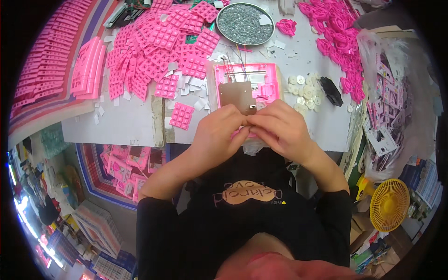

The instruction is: Assembling components of a pink toy piggy bank at a factory workstation.

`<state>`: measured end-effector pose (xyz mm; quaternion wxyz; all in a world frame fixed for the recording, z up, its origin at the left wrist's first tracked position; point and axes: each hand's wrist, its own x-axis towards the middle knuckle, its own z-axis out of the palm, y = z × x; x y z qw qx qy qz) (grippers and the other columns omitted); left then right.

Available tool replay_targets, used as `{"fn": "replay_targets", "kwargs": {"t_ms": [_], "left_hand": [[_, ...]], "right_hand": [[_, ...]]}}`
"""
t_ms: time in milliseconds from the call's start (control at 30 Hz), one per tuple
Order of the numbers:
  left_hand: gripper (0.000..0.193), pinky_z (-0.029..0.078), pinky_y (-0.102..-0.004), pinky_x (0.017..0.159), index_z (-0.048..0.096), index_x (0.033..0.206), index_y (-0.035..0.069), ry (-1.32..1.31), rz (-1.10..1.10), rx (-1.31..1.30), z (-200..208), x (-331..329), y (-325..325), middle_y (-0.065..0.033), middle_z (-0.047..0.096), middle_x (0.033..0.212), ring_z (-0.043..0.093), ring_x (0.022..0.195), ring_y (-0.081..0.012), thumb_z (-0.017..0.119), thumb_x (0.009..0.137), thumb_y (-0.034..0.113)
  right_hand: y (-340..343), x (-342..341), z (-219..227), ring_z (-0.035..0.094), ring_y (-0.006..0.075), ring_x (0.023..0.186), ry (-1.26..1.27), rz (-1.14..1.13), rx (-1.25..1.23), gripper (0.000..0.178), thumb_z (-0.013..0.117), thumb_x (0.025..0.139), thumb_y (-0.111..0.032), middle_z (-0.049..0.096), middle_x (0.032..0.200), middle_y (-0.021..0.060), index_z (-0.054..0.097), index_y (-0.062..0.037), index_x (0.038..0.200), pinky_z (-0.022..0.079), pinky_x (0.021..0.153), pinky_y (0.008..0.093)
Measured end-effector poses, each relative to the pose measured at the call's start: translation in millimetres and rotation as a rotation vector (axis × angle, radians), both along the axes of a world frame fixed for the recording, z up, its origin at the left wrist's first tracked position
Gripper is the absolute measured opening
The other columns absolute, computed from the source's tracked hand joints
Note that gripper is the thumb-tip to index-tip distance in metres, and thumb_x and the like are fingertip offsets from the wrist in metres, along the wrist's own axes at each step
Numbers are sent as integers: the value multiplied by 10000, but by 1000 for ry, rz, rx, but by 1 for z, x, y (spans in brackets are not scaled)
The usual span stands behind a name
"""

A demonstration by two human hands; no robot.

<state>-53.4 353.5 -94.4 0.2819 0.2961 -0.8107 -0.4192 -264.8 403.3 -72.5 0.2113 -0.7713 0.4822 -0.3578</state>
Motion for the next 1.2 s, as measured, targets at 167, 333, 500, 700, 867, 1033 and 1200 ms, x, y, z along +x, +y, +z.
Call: {"fn": "replay_targets", "kwargs": {"t_ms": [167,333,500,700,867,1033,1200], "left_hand": [[267,510,-380,657,650,1073,34,-28,34,-49,3,-6,15,-125,621,886,616,731,-289,755,827,38],[215,521,-410,717,657,1016,46,-97,-180,-146,-11,-7,25,-115,633,936,630,812,-317,751,823,56],[197,522,-416,709,659,991,52,-111,-158,-175,-24,-3,25,-114,627,916,627,805,-312,749,816,60],[181,490,-430,604,669,941,64,-96,-186,-384,-17,-26,-3,-88,627,874,606,738,-306,739,778,98],[96,462,-411,730,659,798,107,-162,-575,-481,-21,-65,-34,-35,592,795,606,770,-243,682,778,198],[92,424,-390,826,655,747,144,-130,-721,-574,-23,-74,-34,-2,592,765,612,811,-183,665,766,233],[108,430,-399,807,690,821,122,-460,-723,-403,-15,-78,-23,-20,647,795,634,851,-204,666,812,227]], "right_hand": [[22,-25,2,649,280,747,-10,-60,348,155,792,787,-81,687,836,92,713,-59,918,528,661,370],[46,-20,-20,642,260,703,65,-116,258,112,787,793,-108,691,807,66,707,-87,869,516,606,370],[42,-20,-8,621,242,676,361,-158,72,136,790,778,-96,682,807,55,699,-86,879,506,581,356],[32,-28,3,609,235,692,268,-36,45,132,761,769,-87,643,808,38,663,-96,858,501,575,351],[60,-2,-6,633,227,759,252,75,36,126,742,751,-75,654,847,44,665,-82,850,522,601,335],[67,10,-13,655,218,811,228,-1,-1,124,735,746,-63,676,879,47,676,-55,854,540,629,318],[67,6,-15,664,229,798,206,-2,-20,143,745,747,-58,696,903,68,696,-36,879,540,613,324]]}}
